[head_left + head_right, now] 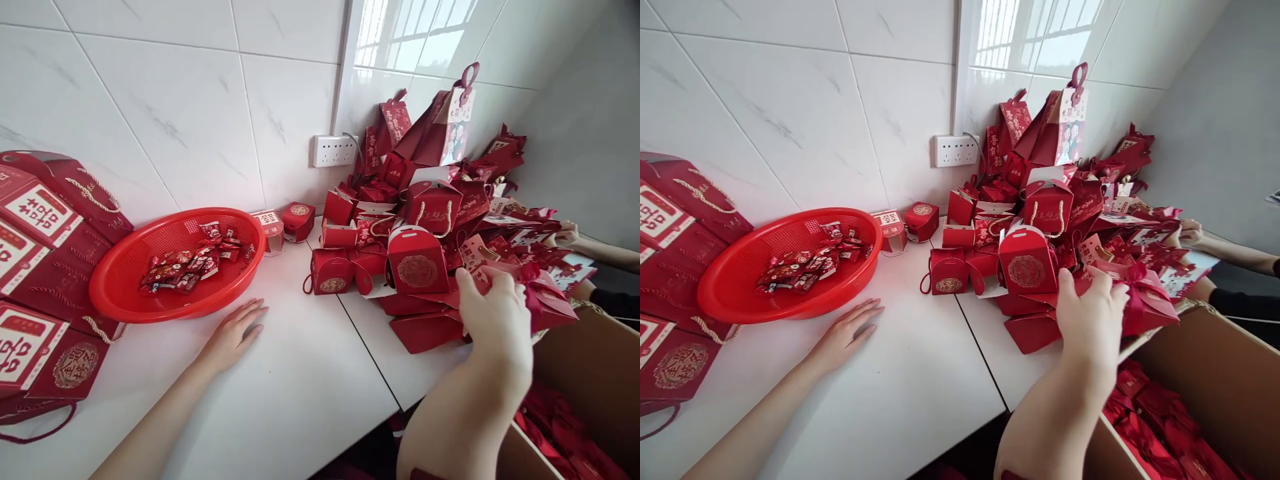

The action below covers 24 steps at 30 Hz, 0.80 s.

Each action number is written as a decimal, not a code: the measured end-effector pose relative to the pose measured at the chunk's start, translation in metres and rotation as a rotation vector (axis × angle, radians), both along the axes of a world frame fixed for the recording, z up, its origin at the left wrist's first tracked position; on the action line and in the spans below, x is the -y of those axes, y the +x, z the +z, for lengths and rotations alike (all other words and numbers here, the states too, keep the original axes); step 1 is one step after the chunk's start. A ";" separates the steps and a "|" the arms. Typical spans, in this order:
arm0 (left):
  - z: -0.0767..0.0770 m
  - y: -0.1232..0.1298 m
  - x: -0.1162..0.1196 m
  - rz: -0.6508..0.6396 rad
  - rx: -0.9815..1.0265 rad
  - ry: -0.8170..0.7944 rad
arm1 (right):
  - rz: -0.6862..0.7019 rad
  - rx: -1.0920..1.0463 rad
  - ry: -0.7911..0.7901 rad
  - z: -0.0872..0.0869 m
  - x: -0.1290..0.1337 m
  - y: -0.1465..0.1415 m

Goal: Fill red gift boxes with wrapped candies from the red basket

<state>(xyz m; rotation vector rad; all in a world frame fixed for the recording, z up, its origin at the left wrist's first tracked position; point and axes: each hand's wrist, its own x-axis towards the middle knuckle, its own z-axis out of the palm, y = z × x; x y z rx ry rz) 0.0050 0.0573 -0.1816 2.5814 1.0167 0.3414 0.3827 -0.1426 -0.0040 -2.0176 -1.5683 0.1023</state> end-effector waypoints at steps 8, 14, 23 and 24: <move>-0.003 0.000 0.000 -0.023 0.009 0.018 | -0.650 -0.058 0.402 -0.058 0.032 -0.005; -0.003 0.001 0.001 -0.015 0.002 0.013 | -0.752 -0.483 0.850 -0.124 -0.006 -0.014; -0.002 0.000 0.003 -0.023 0.000 0.018 | -0.659 -0.670 0.736 -0.161 -0.015 -0.001; -0.002 0.000 0.003 -0.024 0.001 0.018 | -0.638 -0.691 0.688 -0.163 -0.015 -0.003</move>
